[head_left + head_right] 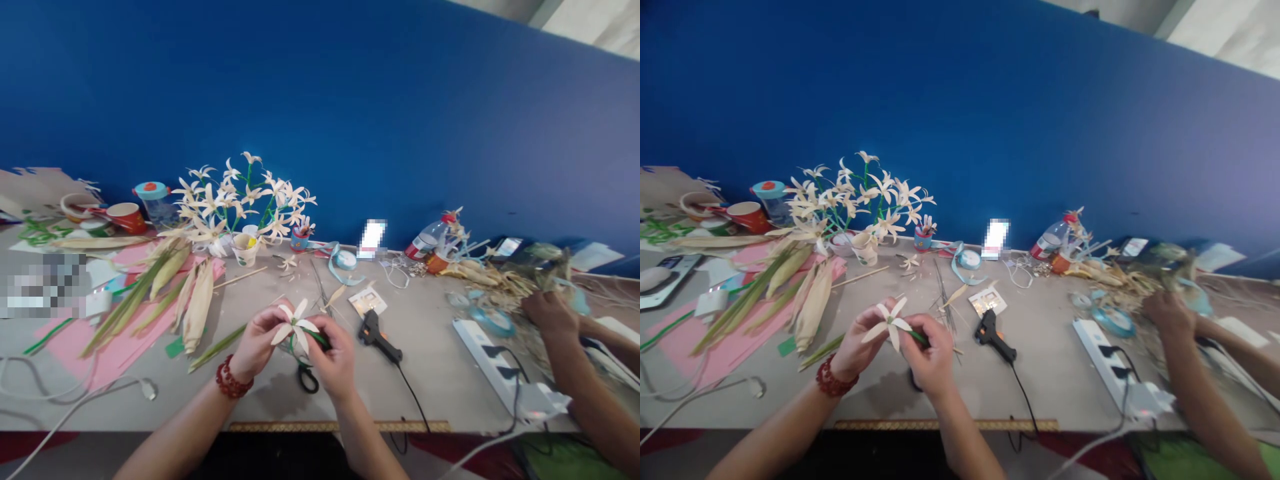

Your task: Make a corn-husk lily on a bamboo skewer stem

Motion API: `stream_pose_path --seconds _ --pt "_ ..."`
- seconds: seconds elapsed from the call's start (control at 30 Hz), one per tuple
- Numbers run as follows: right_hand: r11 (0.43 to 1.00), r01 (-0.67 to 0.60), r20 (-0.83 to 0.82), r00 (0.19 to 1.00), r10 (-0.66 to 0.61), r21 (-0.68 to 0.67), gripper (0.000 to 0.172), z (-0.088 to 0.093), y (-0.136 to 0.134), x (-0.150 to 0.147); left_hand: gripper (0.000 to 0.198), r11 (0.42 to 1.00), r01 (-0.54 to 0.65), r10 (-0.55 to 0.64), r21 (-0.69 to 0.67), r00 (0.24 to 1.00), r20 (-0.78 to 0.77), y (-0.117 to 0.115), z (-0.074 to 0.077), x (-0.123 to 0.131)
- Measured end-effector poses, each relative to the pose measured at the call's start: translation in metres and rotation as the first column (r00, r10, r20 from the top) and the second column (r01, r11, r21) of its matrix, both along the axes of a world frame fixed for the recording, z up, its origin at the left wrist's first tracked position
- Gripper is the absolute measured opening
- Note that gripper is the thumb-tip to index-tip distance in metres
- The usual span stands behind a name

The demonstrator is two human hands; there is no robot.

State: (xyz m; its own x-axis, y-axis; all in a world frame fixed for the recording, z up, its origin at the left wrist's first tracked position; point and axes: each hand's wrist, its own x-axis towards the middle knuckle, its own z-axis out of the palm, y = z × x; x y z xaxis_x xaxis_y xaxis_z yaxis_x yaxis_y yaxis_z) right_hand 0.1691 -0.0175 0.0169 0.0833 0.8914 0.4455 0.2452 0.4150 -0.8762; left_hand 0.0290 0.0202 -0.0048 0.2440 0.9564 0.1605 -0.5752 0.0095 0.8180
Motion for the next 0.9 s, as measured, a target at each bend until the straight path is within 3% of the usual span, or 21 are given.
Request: stream_pose_path --seconds 0.2,0.33,0.5,0.77,0.9 --pt "0.997 -0.049 -0.009 0.999 0.050 0.066 0.008 -0.004 0.000 0.002 0.020 0.978 0.006 0.024 0.208 0.990 -0.140 0.002 0.004 -0.008" --pt "0.996 -0.047 0.023 0.999 0.045 0.079 0.013 -0.006 -0.001 0.004 0.019 0.963 0.031 0.019 0.269 0.983 -0.181 0.003 0.002 -0.012" --pt "0.995 -0.085 0.042 0.996 0.083 0.059 0.010 -0.003 -0.001 0.006 0.023 0.965 0.044 0.007 0.259 0.981 -0.192 0.004 0.002 -0.013" --pt "0.993 -0.100 0.021 0.995 0.099 0.064 0.006 -0.004 0.001 0.006 0.022 0.979 0.047 -0.031 0.197 0.996 -0.087 0.004 -0.001 -0.008" --pt "0.993 -0.041 0.104 0.994 0.030 0.108 0.008 -0.007 0.003 0.004 0.017 0.998 0.039 -0.039 0.047 0.999 -0.016 0.004 -0.013 -0.003"
